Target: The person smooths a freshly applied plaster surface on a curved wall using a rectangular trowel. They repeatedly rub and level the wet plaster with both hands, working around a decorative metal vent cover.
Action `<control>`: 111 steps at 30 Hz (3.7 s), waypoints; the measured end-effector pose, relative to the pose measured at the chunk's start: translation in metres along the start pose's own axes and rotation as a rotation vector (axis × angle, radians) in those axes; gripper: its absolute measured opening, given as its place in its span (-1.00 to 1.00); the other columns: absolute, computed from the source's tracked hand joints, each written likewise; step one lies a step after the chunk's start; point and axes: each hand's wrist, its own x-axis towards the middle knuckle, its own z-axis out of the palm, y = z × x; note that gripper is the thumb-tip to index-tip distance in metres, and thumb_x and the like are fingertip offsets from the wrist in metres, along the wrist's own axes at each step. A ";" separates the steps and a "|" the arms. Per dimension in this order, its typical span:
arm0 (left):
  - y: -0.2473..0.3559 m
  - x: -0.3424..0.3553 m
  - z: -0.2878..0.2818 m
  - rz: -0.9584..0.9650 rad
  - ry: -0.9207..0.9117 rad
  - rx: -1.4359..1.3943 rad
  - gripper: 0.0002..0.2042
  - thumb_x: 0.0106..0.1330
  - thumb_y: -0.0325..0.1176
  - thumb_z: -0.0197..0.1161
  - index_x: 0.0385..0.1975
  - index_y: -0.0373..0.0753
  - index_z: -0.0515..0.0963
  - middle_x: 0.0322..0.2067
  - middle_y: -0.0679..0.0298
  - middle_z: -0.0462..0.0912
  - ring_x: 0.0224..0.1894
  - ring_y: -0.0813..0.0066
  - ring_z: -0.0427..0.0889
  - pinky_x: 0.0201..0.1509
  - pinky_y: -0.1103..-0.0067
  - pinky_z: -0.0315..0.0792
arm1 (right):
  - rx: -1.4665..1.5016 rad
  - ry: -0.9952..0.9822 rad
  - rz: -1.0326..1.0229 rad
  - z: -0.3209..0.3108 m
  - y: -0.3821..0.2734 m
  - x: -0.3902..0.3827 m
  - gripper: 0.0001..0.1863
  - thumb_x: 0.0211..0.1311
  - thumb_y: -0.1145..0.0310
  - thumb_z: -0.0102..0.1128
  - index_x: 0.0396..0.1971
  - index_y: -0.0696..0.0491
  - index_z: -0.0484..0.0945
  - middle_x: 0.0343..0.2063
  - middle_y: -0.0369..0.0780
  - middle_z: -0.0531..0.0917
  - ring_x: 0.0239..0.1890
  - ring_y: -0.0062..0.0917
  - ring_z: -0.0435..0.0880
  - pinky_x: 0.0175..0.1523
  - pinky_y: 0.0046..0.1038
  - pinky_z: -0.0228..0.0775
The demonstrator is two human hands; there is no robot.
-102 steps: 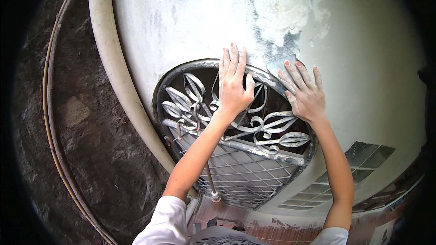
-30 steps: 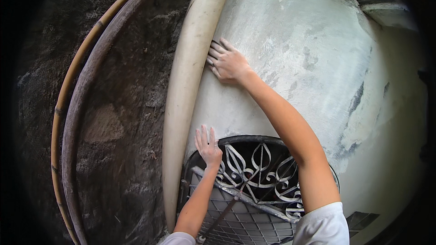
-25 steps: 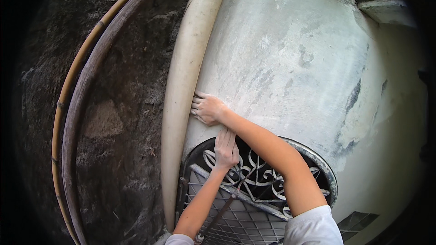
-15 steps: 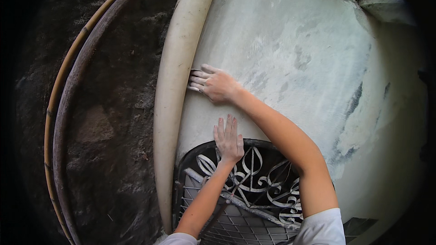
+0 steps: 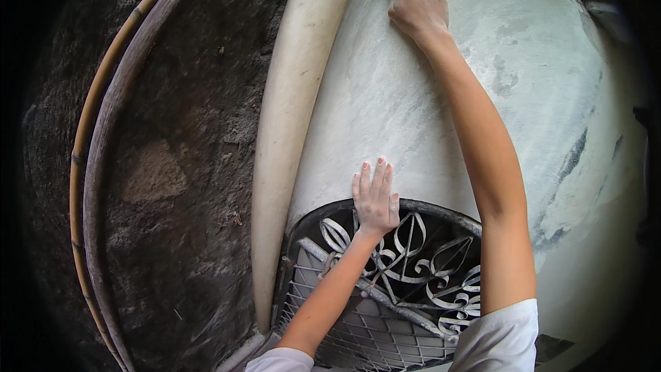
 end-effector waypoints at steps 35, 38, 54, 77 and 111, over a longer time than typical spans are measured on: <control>-0.015 -0.053 -0.036 -0.243 -0.481 -0.189 -0.61 0.38 -0.33 0.01 0.10 -0.44 0.46 0.07 -0.20 0.51 0.18 -0.20 0.39 0.31 0.12 0.19 | -0.412 -0.190 -1.108 0.226 -0.077 -0.233 -0.46 0.36 0.16 -0.11 0.35 -0.21 0.35 0.47 -0.37 0.23 0.53 -0.61 0.05 0.61 -0.17 -0.41; -0.002 -0.099 -0.069 -0.428 -0.479 -0.291 -0.66 0.44 -0.34 -0.02 0.05 -0.44 0.50 -0.01 -0.21 0.57 0.02 -0.23 0.51 0.17 0.10 0.30 | -0.274 -0.411 -1.160 0.231 -0.088 -0.263 -0.59 0.24 0.19 0.07 0.09 -0.21 0.61 0.16 -0.31 0.62 0.30 -0.58 0.48 0.55 -0.15 -0.17; 0.097 -0.143 -0.176 -1.329 -0.872 -1.733 -0.20 0.44 0.22 0.01 0.39 -0.42 0.20 0.35 0.00 0.35 0.40 0.15 0.34 0.46 0.18 0.20 | 1.545 -0.483 -0.012 0.158 0.104 -0.520 -0.66 0.37 0.26 0.22 -0.10 0.25 0.62 -0.36 -0.09 0.72 -0.32 -0.55 0.60 -0.13 -0.42 0.46; 0.031 0.217 0.011 0.382 -0.208 0.038 -0.38 0.53 -0.11 -0.10 0.49 -0.30 0.04 0.52 0.14 -0.01 0.56 0.08 -0.10 0.57 0.11 -0.24 | 0.997 0.706 0.789 0.102 0.124 -0.621 -0.44 0.43 0.31 0.04 0.35 0.18 0.24 0.03 0.00 0.67 0.12 -0.35 0.60 0.30 -0.34 0.27; 0.300 0.353 0.124 0.654 -0.055 -0.133 -0.41 0.50 -0.09 -0.22 0.53 0.13 -0.02 0.51 0.28 0.07 0.56 0.20 -0.05 0.59 0.17 -0.23 | 0.968 1.024 0.989 0.140 0.055 -0.668 -0.61 0.52 0.30 -0.06 0.07 0.34 0.42 -0.33 0.05 0.73 -0.37 -0.34 0.75 -0.14 -0.43 0.55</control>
